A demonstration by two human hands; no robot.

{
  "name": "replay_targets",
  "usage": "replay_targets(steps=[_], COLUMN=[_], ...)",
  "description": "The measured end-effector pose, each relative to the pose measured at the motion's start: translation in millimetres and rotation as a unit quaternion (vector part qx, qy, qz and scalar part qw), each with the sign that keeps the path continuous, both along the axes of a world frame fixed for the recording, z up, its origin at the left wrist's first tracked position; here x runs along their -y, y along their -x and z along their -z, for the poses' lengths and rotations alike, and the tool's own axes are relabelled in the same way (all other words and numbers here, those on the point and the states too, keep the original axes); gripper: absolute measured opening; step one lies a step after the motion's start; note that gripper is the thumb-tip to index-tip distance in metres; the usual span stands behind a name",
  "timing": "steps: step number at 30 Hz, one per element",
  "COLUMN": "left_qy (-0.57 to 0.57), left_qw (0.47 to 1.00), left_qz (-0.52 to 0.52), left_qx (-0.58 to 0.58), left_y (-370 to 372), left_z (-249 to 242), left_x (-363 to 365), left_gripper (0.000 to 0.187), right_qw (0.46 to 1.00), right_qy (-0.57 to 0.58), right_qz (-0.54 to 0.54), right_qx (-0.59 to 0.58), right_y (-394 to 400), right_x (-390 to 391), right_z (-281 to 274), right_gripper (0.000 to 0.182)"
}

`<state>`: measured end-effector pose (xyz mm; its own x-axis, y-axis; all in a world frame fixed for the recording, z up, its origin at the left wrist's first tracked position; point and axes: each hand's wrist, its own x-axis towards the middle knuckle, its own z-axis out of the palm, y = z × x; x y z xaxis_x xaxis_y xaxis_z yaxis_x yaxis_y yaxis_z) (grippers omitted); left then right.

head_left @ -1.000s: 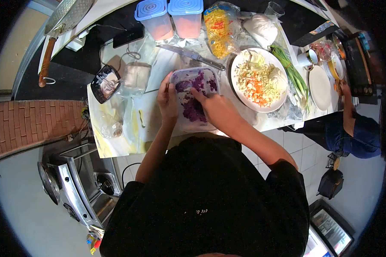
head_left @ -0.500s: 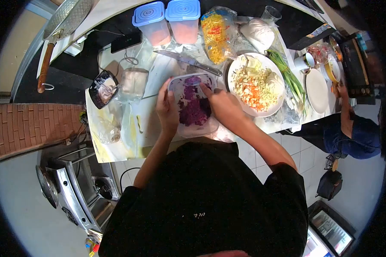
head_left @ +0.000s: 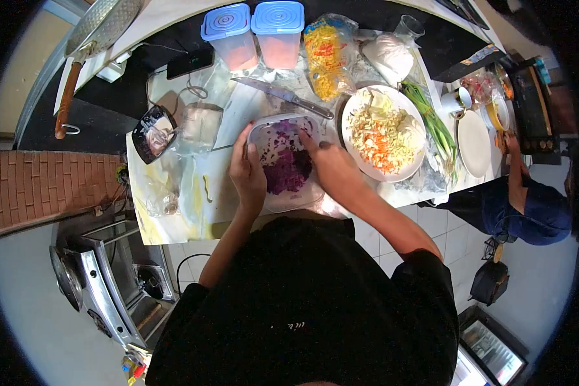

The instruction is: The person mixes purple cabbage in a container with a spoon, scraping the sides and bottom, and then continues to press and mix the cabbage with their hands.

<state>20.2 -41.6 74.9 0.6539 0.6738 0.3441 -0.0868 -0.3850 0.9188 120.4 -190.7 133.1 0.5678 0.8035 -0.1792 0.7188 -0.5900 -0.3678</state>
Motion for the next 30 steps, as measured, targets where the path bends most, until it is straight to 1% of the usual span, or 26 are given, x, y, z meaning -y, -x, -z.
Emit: replay_targets(steps=[2, 4, 6, 8, 10, 11, 13, 15, 17, 19, 20, 22, 24, 26, 28, 30], left_qy=[0.033, 0.042, 0.049, 0.03, 0.014, 0.0, 0.005, 0.012, 0.008, 0.014, 0.016, 0.012, 0.006, 0.027, 0.034, 0.044], left_qw=[0.999, 0.999, 0.998, 0.999, 0.999, 1.0, 0.999, 0.998, 0.998, 0.997, 0.995, 0.996, 0.996, 0.996, 0.996, 0.995], left_qz=[-0.017, -0.019, -0.018, -0.02, -0.024, -0.027, -0.031, -0.037, -0.059, -0.078, -0.094, -0.092, -0.09, -0.06, -0.056, -0.05], left_qx=[0.014, 0.019, 0.024, 0.024, 0.017, 0.011, 0.025, 0.039, 0.011, -0.004, -0.019, -0.011, -0.003, 0.058, 0.067, 0.077], left_y=[1, 5, 4, 6, 7, 6, 4, 3, 5, 5, 6, 5, 6, 5, 3, 0], left_z=[5, 8, 9, 8, 5, 4, 3, 2, 1, 4, 5, 8, 9, 10, 9, 9], left_x=[-6, -12, -13, -10, -5, -4, -3, -6, -11, -13, -13, -13, -13, -12, -9, -6], left_gripper=[0.035, 0.036, 0.036, 0.035, 0.035, 0.035, 0.035, 0.034, 0.034, 0.033, 0.033, 0.033, 0.033, 0.032, 0.032, 0.032], right_qw=[1.0, 0.993, 0.993, 0.994, 0.994, 0.994, 0.988, 0.988, 0.988, 0.987, 0.987, 0.984, 0.985, 0.987, 0.989, 0.989], right_qy=[0.014, 0.013, 0.018, 0.019, 0.002, 0.001, 0.041, 0.061, 0.085, 0.059, 0.06, 0.098, 0.098, 0.096, 0.073, 0.073], right_qz=[-0.001, -0.097, -0.098, -0.101, -0.047, -0.046, -0.066, -0.051, -0.038, -0.098, -0.098, -0.148, -0.137, -0.127, -0.062, -0.04], right_qx=[-0.006, -0.072, -0.058, -0.048, 0.096, 0.097, 0.131, 0.129, 0.126, 0.117, 0.116, 0.031, 0.024, 0.017, 0.117, 0.122], right_y=[12, 21, 20, 21, 16, 10, 0, 2, 7, 17, 22, 29, 25, 21, 16, 12], right_x=[5, 14, 14, 7, -7, -10, -15, -14, -8, 3, 7, 11, 7, -1, -8, -12], right_z=[13, 21, 20, 9, -2, -2, -1, 3, 6, 7, 9, 10, -3, -10, -10, -3], right_gripper=[0.063, 0.065, 0.064, 0.064, 0.062, 0.062, 0.062, 0.062, 0.062, 0.054, 0.054, 0.053, 0.055, 0.058, 0.058, 0.057])
